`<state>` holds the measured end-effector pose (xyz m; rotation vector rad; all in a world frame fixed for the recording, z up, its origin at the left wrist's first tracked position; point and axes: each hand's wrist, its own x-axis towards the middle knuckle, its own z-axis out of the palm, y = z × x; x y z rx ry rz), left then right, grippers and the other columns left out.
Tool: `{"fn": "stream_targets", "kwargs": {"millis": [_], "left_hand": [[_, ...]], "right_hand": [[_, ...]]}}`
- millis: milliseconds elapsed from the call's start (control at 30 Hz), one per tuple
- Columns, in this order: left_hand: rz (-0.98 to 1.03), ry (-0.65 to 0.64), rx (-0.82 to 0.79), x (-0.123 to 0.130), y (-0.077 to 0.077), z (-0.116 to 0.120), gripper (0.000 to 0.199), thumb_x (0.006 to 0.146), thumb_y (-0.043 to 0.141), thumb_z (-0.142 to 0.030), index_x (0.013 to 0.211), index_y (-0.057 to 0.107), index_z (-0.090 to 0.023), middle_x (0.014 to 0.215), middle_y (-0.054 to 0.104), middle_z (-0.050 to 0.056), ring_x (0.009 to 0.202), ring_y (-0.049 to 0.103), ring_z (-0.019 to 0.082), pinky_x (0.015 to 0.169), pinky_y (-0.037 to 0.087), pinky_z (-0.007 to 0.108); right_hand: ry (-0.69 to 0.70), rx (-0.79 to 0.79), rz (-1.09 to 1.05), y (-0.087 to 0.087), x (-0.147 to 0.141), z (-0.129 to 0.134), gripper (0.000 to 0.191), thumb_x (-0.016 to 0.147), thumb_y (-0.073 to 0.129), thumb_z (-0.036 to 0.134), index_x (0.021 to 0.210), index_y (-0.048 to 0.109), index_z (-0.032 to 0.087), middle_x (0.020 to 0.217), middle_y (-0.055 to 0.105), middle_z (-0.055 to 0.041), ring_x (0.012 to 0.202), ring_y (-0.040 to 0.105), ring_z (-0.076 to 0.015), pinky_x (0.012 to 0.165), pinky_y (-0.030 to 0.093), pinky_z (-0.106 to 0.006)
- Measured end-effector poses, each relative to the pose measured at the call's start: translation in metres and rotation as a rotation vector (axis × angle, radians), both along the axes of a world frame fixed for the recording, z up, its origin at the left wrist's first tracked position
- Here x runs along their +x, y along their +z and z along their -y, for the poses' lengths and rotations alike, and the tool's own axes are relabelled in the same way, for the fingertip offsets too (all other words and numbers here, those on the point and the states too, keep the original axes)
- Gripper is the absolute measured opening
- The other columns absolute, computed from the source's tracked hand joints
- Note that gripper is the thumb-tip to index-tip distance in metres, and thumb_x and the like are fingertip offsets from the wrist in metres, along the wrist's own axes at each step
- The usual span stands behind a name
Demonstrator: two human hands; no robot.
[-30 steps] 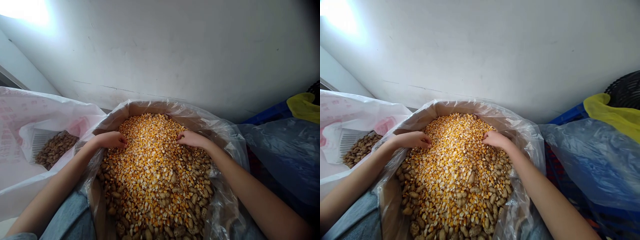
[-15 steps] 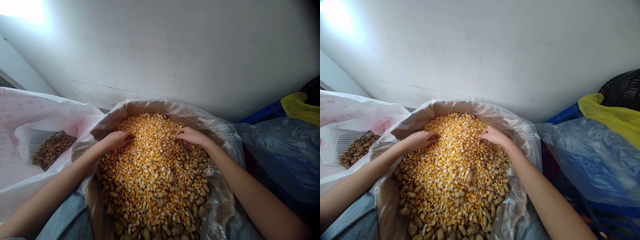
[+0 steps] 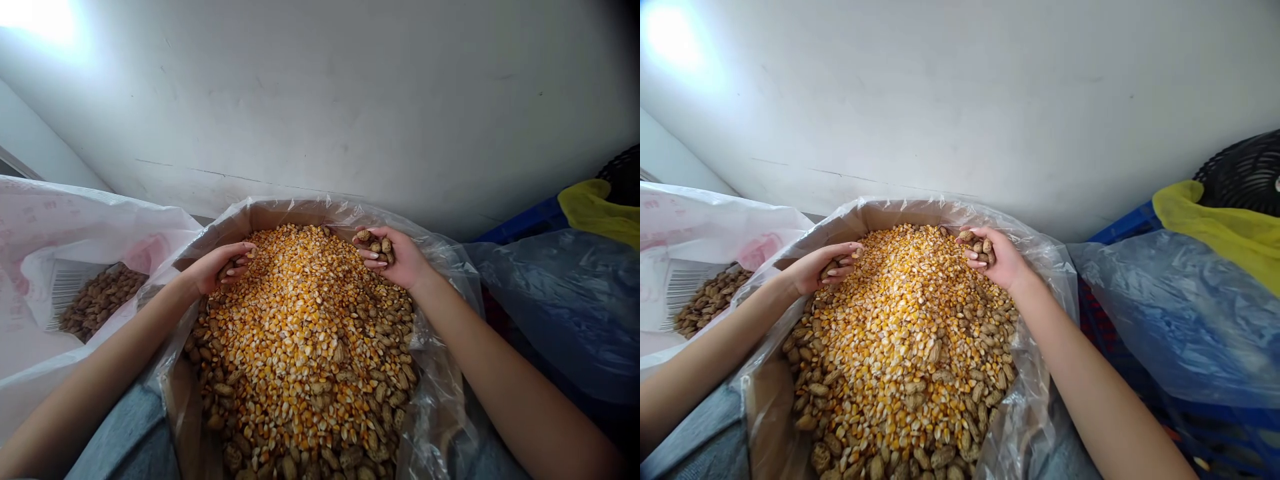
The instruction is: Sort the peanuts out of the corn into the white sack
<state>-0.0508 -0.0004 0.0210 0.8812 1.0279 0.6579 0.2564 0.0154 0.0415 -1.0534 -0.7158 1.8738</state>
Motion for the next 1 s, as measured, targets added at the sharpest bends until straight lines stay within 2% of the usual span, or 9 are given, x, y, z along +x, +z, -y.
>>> {"fn": "stream_targets", "kwargs": {"millis": [100,233,433,533,633,733,800,933,1000], "left_hand": [[0.097,0.014,-0.068,-0.001,-0.001,-0.002,0.016,0.074,0.051,-0.029,0.068,0.043,-0.016,0.055,0.026,-0.007,0.033,0.023,0.001,0.025,0.015,0.011],[0.206,0.039,-0.054,-0.002,-0.001,-0.002,0.010,0.075,0.049,-0.023,0.071,0.044,-0.016,0.055,0.029,-0.006,0.034,0.028,0.001,0.025,0.018,0.011],[0.569,0.109,-0.138,-0.006,0.010,-0.001,0.012,0.082,0.036,-0.017,0.074,0.044,-0.014,0.052,0.030,-0.006,0.030,0.024,0.001,0.025,0.016,0.011],[0.696,0.167,-0.114,-0.010,0.013,0.000,0.015,0.084,0.032,-0.019,0.075,0.044,-0.014,0.050,0.030,-0.007,0.028,0.020,0.000,0.025,0.013,0.012],[0.706,0.182,-0.072,-0.012,0.013,0.001,0.018,0.083,0.031,-0.021,0.070,0.042,-0.015,0.050,0.030,-0.007,0.028,0.017,0.001,0.025,0.013,0.013],[0.565,0.134,-0.019,-0.012,0.013,0.000,0.020,0.082,0.034,-0.030,0.068,0.042,-0.017,0.050,0.031,-0.006,0.028,0.019,0.002,0.025,0.013,0.014],[0.393,0.097,0.051,-0.011,0.013,0.000,0.021,0.079,0.039,-0.035,0.068,0.042,-0.017,0.051,0.033,-0.006,0.029,0.020,0.002,0.025,0.013,0.014],[-0.162,-0.053,0.241,-0.011,0.012,0.003,0.015,0.073,0.049,-0.032,0.073,0.047,-0.018,0.057,0.044,-0.005,0.032,0.027,0.002,0.028,0.017,0.014],[-0.486,-0.165,0.358,-0.013,0.009,0.006,0.018,0.070,0.050,-0.034,0.080,0.051,-0.019,0.065,0.051,-0.003,0.040,0.039,0.004,0.033,0.025,0.015]], "right_hand": [[-0.013,-0.012,-0.016,0.000,0.000,0.000,0.009,0.068,0.047,0.019,0.073,0.054,0.016,0.062,0.056,0.0001,0.039,0.036,-0.0044,0.029,0.021,-0.013],[-0.034,-0.054,-0.041,0.000,0.001,-0.001,0.010,0.069,0.049,0.025,0.065,0.049,0.015,0.060,0.053,0.0007,0.037,0.034,-0.0032,0.028,0.020,-0.011],[-0.059,-0.029,-0.077,0.001,0.006,-0.001,0.006,0.066,0.052,0.019,0.071,0.049,0.017,0.069,0.055,0.0007,0.042,0.040,-0.0035,0.028,0.023,-0.009],[-0.014,-0.051,-0.103,0.001,0.005,-0.001,0.014,0.067,0.056,0.025,0.064,0.044,0.017,0.062,0.050,0.0029,0.040,0.038,-0.0023,0.027,0.020,-0.008],[0.013,-0.065,-0.030,0.001,0.001,0.000,0.017,0.065,0.058,0.023,0.063,0.043,0.017,0.060,0.046,0.0042,0.039,0.034,-0.0014,0.027,0.018,-0.009],[0.030,0.000,0.213,-0.001,-0.003,0.003,0.016,0.062,0.060,0.024,0.067,0.046,0.018,0.062,0.047,0.0037,0.041,0.036,-0.0023,0.029,0.017,-0.011],[0.067,0.088,0.491,-0.005,-0.004,0.004,0.016,0.062,0.059,0.028,0.070,0.048,0.019,0.061,0.047,0.0033,0.043,0.038,-0.0042,0.031,0.019,-0.013],[0.182,0.291,1.318,-0.018,0.006,0.003,0.011,0.060,0.056,0.028,0.065,0.056,0.019,0.051,0.049,0.0013,0.046,0.043,-0.0092,0.040,0.026,-0.020],[0.288,0.331,1.582,-0.025,0.015,0.001,0.008,0.058,0.056,0.026,0.060,0.059,0.019,0.051,0.053,-0.0004,0.048,0.046,-0.0116,0.043,0.029,-0.022]]}}
